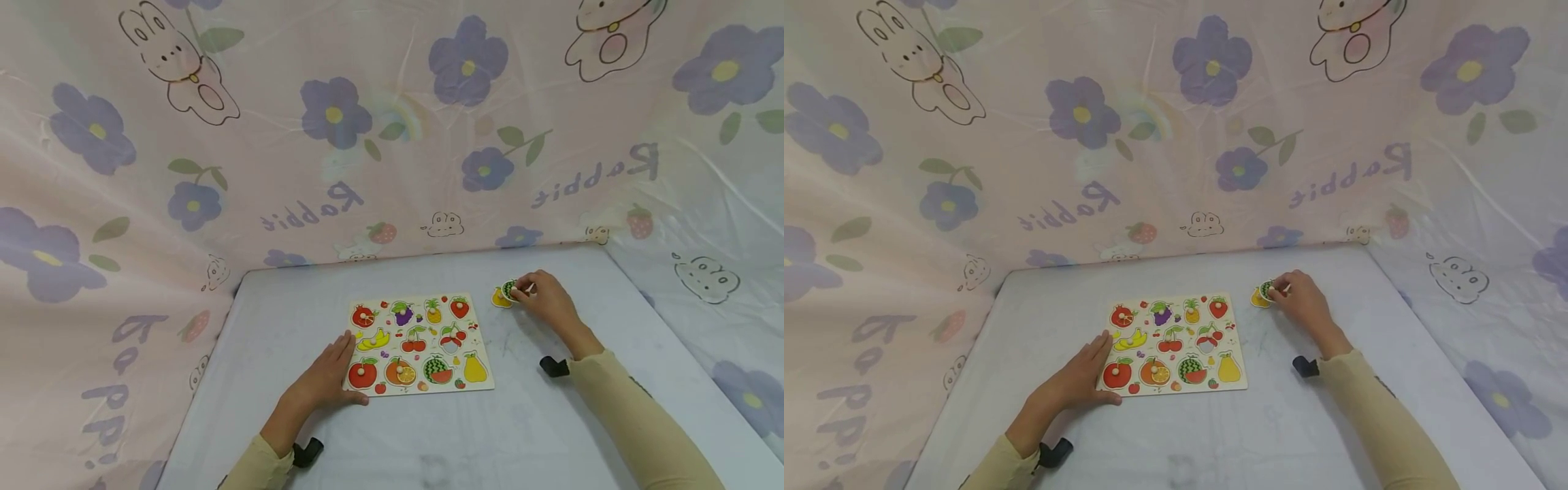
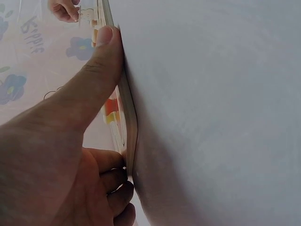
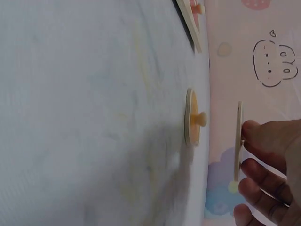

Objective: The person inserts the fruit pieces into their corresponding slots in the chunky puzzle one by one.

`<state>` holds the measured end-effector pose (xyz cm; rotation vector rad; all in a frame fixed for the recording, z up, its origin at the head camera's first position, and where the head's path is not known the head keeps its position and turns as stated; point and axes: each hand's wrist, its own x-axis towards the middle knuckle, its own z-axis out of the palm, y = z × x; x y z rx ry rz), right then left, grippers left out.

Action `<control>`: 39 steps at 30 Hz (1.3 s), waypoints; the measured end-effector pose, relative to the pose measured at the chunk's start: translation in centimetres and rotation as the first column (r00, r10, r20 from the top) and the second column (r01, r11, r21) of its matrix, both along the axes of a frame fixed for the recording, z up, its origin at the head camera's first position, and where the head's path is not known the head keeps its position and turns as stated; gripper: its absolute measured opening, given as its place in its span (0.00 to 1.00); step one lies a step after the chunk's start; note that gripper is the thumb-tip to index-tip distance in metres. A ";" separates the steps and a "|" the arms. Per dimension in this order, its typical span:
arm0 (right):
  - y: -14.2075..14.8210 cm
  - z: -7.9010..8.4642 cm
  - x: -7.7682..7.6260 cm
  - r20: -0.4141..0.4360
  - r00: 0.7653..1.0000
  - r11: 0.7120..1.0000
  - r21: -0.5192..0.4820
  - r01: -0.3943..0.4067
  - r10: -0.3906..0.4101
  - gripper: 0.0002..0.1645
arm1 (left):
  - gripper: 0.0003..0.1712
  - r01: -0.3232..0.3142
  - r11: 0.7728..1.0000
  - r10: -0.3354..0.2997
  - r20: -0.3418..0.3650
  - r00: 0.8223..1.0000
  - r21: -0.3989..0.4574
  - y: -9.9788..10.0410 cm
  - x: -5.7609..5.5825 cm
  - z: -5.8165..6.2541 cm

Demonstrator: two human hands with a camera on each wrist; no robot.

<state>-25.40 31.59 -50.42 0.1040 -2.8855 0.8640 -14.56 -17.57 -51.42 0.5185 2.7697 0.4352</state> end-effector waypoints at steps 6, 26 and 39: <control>-1.0 -0.1 0.5 -0.007 1.000 0.999 -0.014 -0.030 0.030 0.13 | 0.76 0.005 1.000 -0.005 0.000 1.000 0.019 0.2 0.1 0.4; -5.3 -0.5 2.6 -0.062 0.984 0.986 0.015 -0.168 0.169 0.10 | 0.76 -0.003 1.000 0.003 -0.001 1.000 0.013 0.0 0.0 -0.2; -7.7 -0.2 3.9 -0.054 0.976 0.977 0.008 -0.211 0.211 0.08 | 0.76 0.003 1.000 -0.003 0.002 1.000 0.005 -0.1 0.0 -0.1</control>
